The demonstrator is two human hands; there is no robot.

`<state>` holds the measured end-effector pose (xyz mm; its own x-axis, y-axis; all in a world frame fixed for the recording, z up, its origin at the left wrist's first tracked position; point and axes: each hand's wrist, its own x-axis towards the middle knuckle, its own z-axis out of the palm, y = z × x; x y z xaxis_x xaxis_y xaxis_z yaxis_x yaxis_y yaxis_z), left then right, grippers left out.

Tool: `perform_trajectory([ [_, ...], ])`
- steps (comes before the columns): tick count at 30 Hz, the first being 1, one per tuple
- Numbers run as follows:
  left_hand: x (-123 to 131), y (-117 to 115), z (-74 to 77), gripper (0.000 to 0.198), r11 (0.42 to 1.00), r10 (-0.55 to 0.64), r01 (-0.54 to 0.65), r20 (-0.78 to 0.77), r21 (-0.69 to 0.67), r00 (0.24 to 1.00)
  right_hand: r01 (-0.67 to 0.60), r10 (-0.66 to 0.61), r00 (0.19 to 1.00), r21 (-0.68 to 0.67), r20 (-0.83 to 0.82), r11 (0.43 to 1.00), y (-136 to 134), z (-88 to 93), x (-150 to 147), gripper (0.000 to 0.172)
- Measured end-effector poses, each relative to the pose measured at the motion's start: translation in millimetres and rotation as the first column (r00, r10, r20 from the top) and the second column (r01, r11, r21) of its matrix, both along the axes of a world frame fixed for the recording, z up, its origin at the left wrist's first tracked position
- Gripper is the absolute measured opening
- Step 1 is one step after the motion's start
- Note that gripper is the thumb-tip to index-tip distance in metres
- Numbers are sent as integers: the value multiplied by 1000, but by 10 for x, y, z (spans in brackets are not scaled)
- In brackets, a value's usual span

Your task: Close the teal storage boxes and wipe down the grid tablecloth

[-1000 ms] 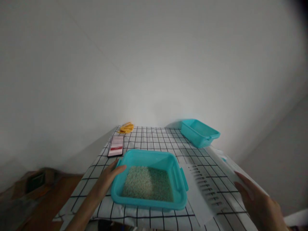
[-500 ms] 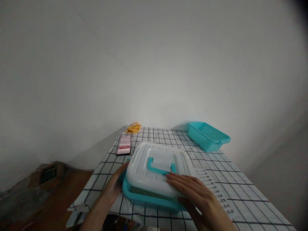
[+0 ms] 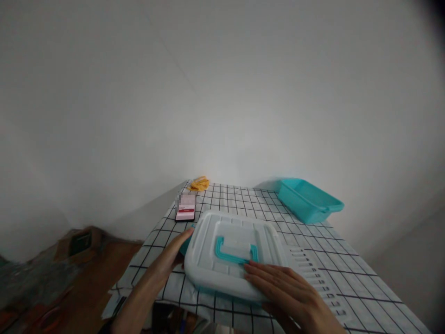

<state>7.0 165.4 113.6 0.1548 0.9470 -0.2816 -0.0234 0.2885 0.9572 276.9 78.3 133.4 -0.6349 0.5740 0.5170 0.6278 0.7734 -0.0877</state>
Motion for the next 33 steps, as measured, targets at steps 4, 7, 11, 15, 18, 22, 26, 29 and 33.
perform_trajectory([
  [4,9,-59,148,44,1000,-11,12,-54,14,998,22,-23,999,-23,-27,999,-19,-22,-26,56],
  [7,4,-73,237,40,998,-29,37,-144,49,989,7,-5,999,37,-47,999,-1,-47,-66,54],
  [11,4,-62,276,36,998,-44,50,-191,27,981,-9,17,997,102,-71,995,53,-102,-89,50],
  [15,16,-57,273,45,999,-33,34,-167,5,985,-26,37,986,68,-162,997,35,-176,-10,56],
  [18,6,-42,262,48,1000,-25,24,-184,-7,983,84,-94,953,-48,-286,995,-60,-216,98,57],
  [22,-2,-22,200,53,999,-14,7,-188,-33,982,238,-293,879,-186,-377,953,-167,-261,184,52],
  [26,47,-45,108,60,1000,28,-28,-66,10,997,185,-237,909,-176,-342,967,-151,-291,183,42],
  [29,67,-66,53,58,998,57,-56,-27,32,998,172,-213,912,-145,-350,974,-121,-251,185,36],
  [33,-35,-91,-14,69,998,57,-57,-5,-39,998,174,-215,892,-137,-398,975,-129,-148,185,23],
])
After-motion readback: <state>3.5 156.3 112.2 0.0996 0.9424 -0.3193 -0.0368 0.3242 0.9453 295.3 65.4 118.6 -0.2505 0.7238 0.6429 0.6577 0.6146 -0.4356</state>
